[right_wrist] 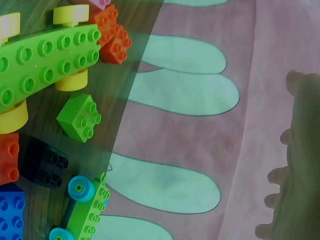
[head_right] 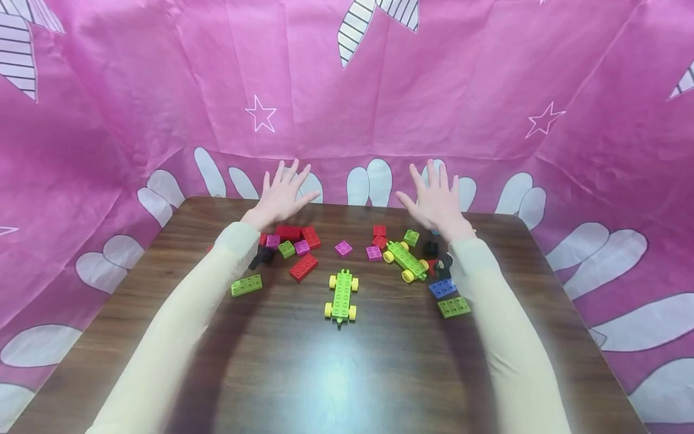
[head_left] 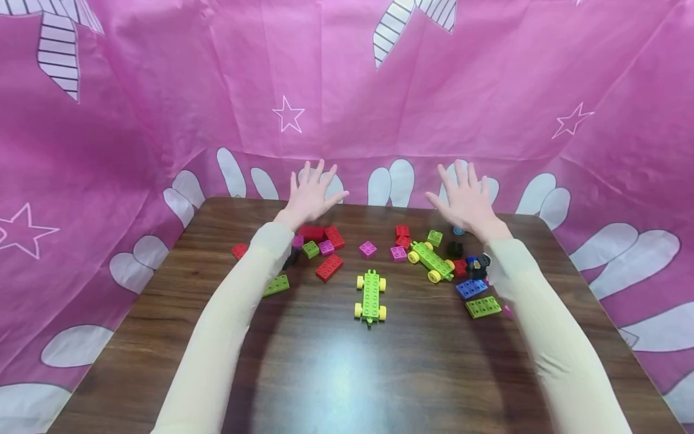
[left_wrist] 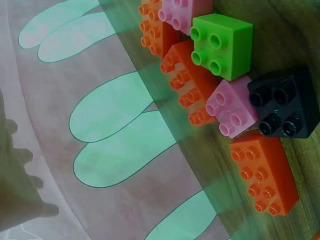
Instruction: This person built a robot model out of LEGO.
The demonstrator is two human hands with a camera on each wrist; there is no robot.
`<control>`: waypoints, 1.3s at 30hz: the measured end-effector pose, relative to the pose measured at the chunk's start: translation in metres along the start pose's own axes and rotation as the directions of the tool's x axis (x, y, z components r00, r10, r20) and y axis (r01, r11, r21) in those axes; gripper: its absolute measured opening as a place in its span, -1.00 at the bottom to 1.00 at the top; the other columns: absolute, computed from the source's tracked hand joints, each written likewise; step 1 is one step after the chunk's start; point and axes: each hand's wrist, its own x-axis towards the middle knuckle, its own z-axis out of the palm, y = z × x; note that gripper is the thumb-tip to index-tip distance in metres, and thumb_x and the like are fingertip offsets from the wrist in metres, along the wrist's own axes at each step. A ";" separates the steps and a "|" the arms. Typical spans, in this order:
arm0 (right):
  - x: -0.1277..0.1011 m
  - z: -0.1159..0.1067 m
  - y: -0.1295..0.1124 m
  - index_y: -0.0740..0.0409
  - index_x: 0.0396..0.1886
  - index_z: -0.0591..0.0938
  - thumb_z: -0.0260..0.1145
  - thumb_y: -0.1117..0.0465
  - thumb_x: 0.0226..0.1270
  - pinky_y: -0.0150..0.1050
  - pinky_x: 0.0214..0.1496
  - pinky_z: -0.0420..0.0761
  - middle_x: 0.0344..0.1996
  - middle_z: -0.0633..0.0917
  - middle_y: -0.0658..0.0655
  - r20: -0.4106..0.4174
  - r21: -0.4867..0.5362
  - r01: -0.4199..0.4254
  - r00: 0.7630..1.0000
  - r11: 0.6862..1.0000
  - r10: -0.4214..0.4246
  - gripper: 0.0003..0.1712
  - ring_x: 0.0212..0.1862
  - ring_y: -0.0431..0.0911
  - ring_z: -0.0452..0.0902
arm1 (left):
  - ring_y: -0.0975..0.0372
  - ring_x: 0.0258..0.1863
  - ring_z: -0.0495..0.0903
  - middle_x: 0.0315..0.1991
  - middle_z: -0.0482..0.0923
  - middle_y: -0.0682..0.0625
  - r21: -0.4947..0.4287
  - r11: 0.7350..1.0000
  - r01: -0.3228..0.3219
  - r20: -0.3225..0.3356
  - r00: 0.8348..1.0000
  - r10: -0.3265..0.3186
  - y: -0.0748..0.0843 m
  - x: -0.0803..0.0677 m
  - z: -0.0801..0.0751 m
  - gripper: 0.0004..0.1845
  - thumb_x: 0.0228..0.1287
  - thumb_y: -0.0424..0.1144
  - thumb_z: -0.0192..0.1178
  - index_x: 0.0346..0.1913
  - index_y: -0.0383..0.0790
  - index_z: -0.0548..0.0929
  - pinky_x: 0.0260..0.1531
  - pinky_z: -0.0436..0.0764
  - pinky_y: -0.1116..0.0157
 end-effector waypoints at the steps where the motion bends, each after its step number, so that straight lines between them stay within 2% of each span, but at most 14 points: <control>1: -0.002 0.000 -0.001 -0.05 0.63 -0.15 -0.26 -0.48 0.42 0.49 0.48 -0.33 0.60 -0.23 0.36 -0.006 0.000 0.008 1.000 1.000 -0.008 -0.02 0.58 0.38 -0.41 | -0.11 0.62 -0.30 0.65 -0.24 -0.06 -0.005 1.000 -0.014 -0.003 1.000 0.014 0.001 -0.001 0.000 -0.11 0.35 0.46 -0.23 0.60 0.12 -0.09 0.53 -0.19 -0.26; 5: -0.012 0.002 -0.007 0.05 0.61 -0.04 -0.15 -0.38 0.47 0.47 0.49 -0.15 0.58 -0.05 0.40 -0.049 0.003 0.058 0.997 0.998 -0.058 -0.06 0.56 0.42 -0.21 | -0.10 0.59 -0.01 0.60 0.00 -0.16 -0.025 0.994 -0.109 -0.035 0.994 0.108 0.002 -0.010 0.003 -0.11 0.39 0.36 -0.10 0.57 -0.12 0.07 0.53 0.04 -0.18; 8: -0.020 0.007 -0.011 0.18 0.58 0.07 -0.03 -0.28 0.49 0.42 0.48 0.02 0.53 0.08 0.44 -0.086 -0.002 0.116 0.990 0.993 -0.115 -0.11 0.52 0.44 -0.04 | -0.05 0.55 0.12 0.56 0.12 -0.17 -0.016 0.984 -0.178 -0.048 0.983 0.177 0.003 -0.018 0.007 -0.11 0.39 0.33 -0.03 0.54 -0.20 0.14 0.52 0.15 -0.10; 12: -0.033 0.020 -0.017 0.28 0.52 0.17 0.08 -0.20 0.48 0.32 0.49 0.15 0.49 0.18 0.45 -0.096 0.005 0.181 0.979 0.984 -0.179 -0.14 0.49 0.37 0.09 | -0.02 0.55 0.13 0.55 0.14 -0.16 -0.013 0.971 -0.237 -0.016 0.971 0.237 0.005 -0.032 0.014 -0.11 0.38 0.32 0.01 0.55 -0.20 0.13 0.53 0.16 -0.06; 18: -0.060 0.042 -0.034 0.24 0.50 0.23 0.12 -0.19 0.47 0.29 0.49 0.21 0.50 0.23 0.37 -0.062 0.034 0.240 0.969 0.970 -0.237 -0.17 0.49 0.32 0.14 | -0.04 0.55 0.14 0.55 0.15 -0.19 -0.048 0.943 -0.329 0.023 0.944 0.330 0.009 -0.059 0.025 -0.11 0.37 0.26 0.09 0.53 -0.26 0.17 0.52 0.19 -0.05; 25: -0.091 0.064 -0.053 0.19 0.45 0.35 0.22 -0.18 0.40 0.29 0.45 0.29 0.45 0.34 0.31 -0.031 0.083 0.313 0.950 0.946 -0.311 -0.21 0.48 0.27 0.21 | 0.00 0.57 0.12 0.56 0.13 -0.12 -0.111 0.921 -0.373 0.134 0.913 0.386 0.016 -0.089 0.043 -0.10 0.34 0.30 0.09 0.54 -0.20 0.17 0.54 0.17 0.01; 28: -0.102 0.074 -0.061 0.18 0.41 0.40 0.27 -0.15 0.38 0.26 0.43 0.34 0.39 0.43 0.29 -0.025 0.099 0.361 0.933 0.927 -0.360 -0.24 0.43 0.23 0.31 | 0.00 0.56 0.14 0.56 0.14 -0.15 -0.129 0.904 -0.408 0.172 0.889 0.425 0.018 -0.100 0.052 -0.10 0.34 0.29 0.10 0.53 -0.20 0.18 0.52 0.20 -0.01; 35: -0.125 0.092 -0.079 0.13 0.23 0.56 0.33 -0.15 0.32 0.07 0.26 0.58 0.16 0.62 0.15 0.006 0.135 0.443 0.894 0.887 -0.447 -0.37 0.24 0.05 0.52 | -0.04 0.54 0.17 0.55 0.14 -0.19 -0.156 0.850 -0.503 0.233 0.817 0.527 0.026 -0.117 0.070 -0.10 0.34 0.27 0.11 0.54 -0.24 0.16 0.51 0.21 -0.04; 39: -0.133 0.096 -0.086 0.11 0.08 0.62 0.34 -0.14 0.31 -0.01 0.16 0.64 0.00 0.67 0.08 0.023 0.141 0.471 0.878 0.871 -0.479 -0.48 0.11 -0.03 0.56 | -0.03 0.54 0.19 0.54 0.17 -0.18 -0.163 0.832 -0.531 0.252 0.793 0.555 0.029 -0.123 0.073 -0.08 0.32 0.27 0.14 0.53 -0.24 0.18 0.51 0.23 -0.02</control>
